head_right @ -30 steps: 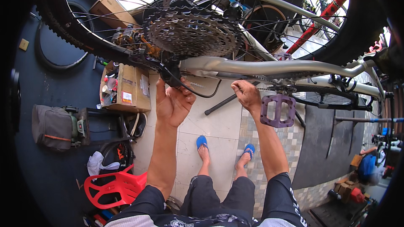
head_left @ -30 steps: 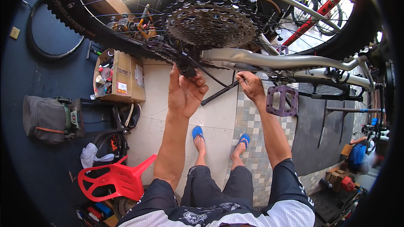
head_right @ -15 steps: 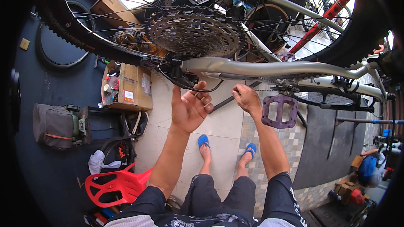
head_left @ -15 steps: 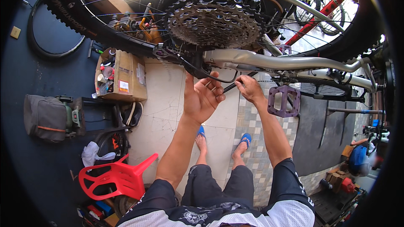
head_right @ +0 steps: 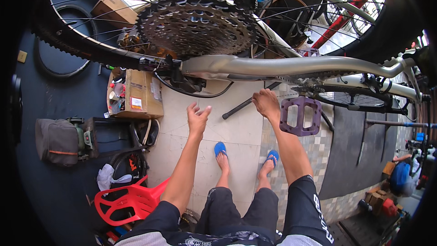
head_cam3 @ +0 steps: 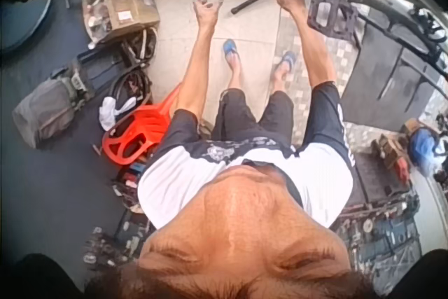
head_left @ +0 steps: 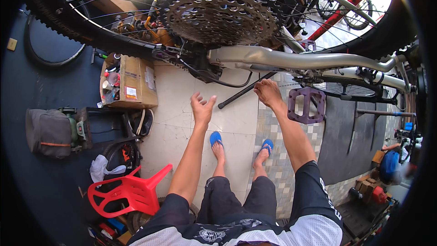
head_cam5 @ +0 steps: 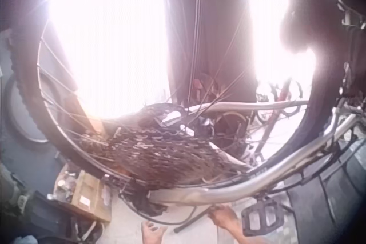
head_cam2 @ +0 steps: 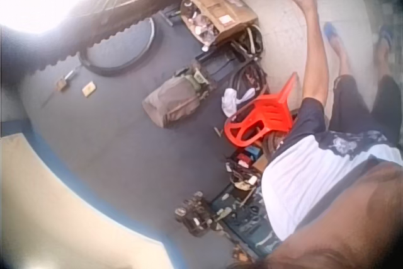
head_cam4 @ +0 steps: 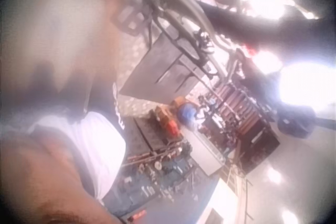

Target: The person removes a bicycle chain from the rear derailleur and cassette, then uses a chain tool to break the chain. They route the chain through the derailleur and around the cassette, then use the chain tool to reconnect the chain links.

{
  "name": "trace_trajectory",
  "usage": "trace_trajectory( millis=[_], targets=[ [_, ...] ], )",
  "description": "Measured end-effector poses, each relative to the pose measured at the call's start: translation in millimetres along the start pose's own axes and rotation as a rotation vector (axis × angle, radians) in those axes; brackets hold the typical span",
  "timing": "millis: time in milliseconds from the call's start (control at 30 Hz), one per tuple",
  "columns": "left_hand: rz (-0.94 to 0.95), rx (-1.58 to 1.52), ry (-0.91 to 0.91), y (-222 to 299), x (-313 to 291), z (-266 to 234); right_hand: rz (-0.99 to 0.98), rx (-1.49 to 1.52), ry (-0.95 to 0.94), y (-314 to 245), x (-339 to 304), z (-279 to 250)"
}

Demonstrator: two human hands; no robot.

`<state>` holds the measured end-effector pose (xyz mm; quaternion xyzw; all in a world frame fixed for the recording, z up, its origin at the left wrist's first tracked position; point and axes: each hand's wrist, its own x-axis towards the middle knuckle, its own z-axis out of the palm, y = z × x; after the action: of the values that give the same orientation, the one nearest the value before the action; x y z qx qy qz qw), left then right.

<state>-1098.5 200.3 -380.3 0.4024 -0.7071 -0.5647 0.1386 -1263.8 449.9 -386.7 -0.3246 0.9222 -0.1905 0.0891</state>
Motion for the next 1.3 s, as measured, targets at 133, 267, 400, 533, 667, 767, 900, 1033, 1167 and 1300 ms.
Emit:
trace_trajectory(
  millis=[133, 267, 400, 533, 667, 767, 900, 1033, 1167, 1300],
  targets=[
    [0.257, 0.036, -0.176, 6, 3, 55, 0.029, 0.215, 0.076, 0, -2, 0],
    [0.039, -0.203, -0.333, 33, 9, 90, -0.011, 0.436, 0.18, 0, -3, -10],
    [-0.027, -0.439, -0.263, 41, 9, 95, -0.052, 0.512, 0.234, -23, 9, -30],
    [-0.047, -0.536, -0.385, 59, -4, 106, -0.048, 0.495, 0.312, -23, 15, -46],
    [0.047, -0.55, -0.492, 72, -26, 126, 0.006, 0.548, 0.307, -25, 12, -62],
    [0.054, -0.648, -0.509, 81, -31, 140, 0.029, 0.646, 0.349, -23, 10, -73],
    [0.088, -0.644, -0.497, 85, -30, 147, -0.072, 0.757, 0.316, -21, 9, -82],
    [0.049, -0.653, -0.508, 86, -30, 148, -0.027, 0.717, 0.327, -23, 6, -84],
    [0.033, -0.665, -0.514, 86, -33, 151, -0.039, 0.658, 0.379, -20, 6, -83],
    [0.038, -0.654, -0.529, 92, -38, 148, -0.022, 0.672, 0.363, -23, 3, -87]
  ],
)
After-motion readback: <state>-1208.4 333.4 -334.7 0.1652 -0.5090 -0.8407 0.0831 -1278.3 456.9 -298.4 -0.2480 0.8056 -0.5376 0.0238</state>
